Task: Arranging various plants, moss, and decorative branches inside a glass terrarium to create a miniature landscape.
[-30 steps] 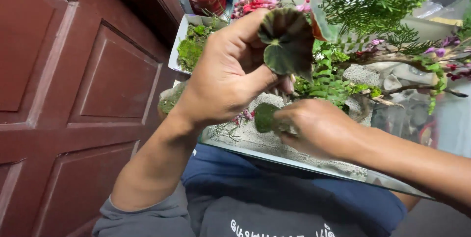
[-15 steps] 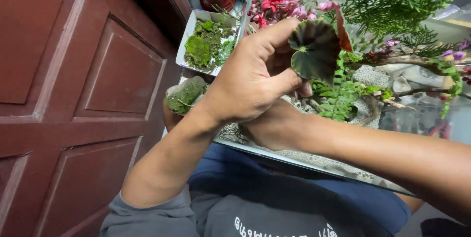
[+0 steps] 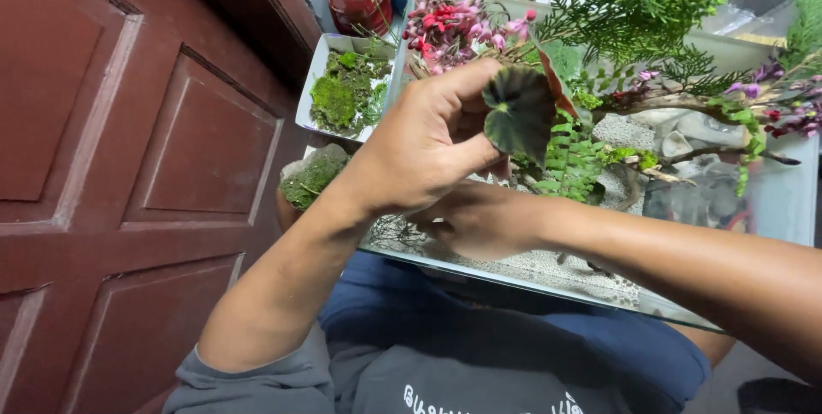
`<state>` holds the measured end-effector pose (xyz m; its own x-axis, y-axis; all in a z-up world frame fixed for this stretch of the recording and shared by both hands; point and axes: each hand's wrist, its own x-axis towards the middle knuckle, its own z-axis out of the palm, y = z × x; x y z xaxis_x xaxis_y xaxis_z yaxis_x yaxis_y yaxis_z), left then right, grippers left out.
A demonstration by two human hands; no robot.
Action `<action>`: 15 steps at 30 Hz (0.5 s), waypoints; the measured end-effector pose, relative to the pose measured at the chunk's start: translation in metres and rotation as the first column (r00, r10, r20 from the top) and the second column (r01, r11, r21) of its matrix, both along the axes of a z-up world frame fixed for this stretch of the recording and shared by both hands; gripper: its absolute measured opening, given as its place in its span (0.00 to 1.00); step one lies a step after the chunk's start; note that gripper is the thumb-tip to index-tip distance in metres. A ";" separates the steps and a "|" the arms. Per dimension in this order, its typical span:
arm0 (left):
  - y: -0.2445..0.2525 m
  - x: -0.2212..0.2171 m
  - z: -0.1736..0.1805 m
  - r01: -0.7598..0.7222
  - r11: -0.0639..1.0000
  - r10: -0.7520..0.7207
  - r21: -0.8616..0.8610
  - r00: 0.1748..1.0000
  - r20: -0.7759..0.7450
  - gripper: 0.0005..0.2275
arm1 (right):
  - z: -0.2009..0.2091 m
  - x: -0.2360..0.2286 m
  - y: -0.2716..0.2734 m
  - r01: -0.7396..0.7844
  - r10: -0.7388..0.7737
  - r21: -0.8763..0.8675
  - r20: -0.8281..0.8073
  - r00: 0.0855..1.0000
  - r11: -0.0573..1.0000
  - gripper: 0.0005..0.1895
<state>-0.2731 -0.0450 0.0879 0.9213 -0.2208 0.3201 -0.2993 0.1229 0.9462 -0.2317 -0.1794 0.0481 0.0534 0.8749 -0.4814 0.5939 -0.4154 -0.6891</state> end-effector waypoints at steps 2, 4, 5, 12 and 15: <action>0.000 -0.001 0.001 0.003 0.999 -0.003 0.035 1.000 0.013 0.06 | 0.008 0.003 -0.009 -0.003 0.003 -0.021 0.009 1.000 1.000 0.24; 0.000 -0.001 0.002 -0.012 0.996 0.011 0.092 1.000 0.011 0.04 | 0.016 0.005 -0.020 0.025 -0.020 -0.083 0.065 0.998 0.996 0.15; 0.000 0.000 0.003 -0.012 0.996 0.010 0.092 1.000 0.013 0.04 | 0.015 0.006 -0.030 0.026 -0.020 -0.082 0.067 0.998 0.996 0.15; 0.001 0.002 0.001 -0.014 0.975 0.008 0.221 0.999 0.031 0.04 | 0.045 0.018 -0.099 0.014 -0.019 0.018 0.296 0.955 1.000 0.25; 0.000 0.005 -0.003 -0.032 0.959 0.018 0.283 0.998 0.053 0.05 | 0.067 0.028 -0.122 0.116 -0.151 0.107 0.429 0.891 0.987 0.21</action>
<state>-0.2682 -0.0447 0.0853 0.9122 -0.2863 0.2930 -0.3462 -0.1562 0.9251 -0.2036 -0.3015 0.1150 0.3606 0.8779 -0.3151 0.7836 -0.4684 -0.4082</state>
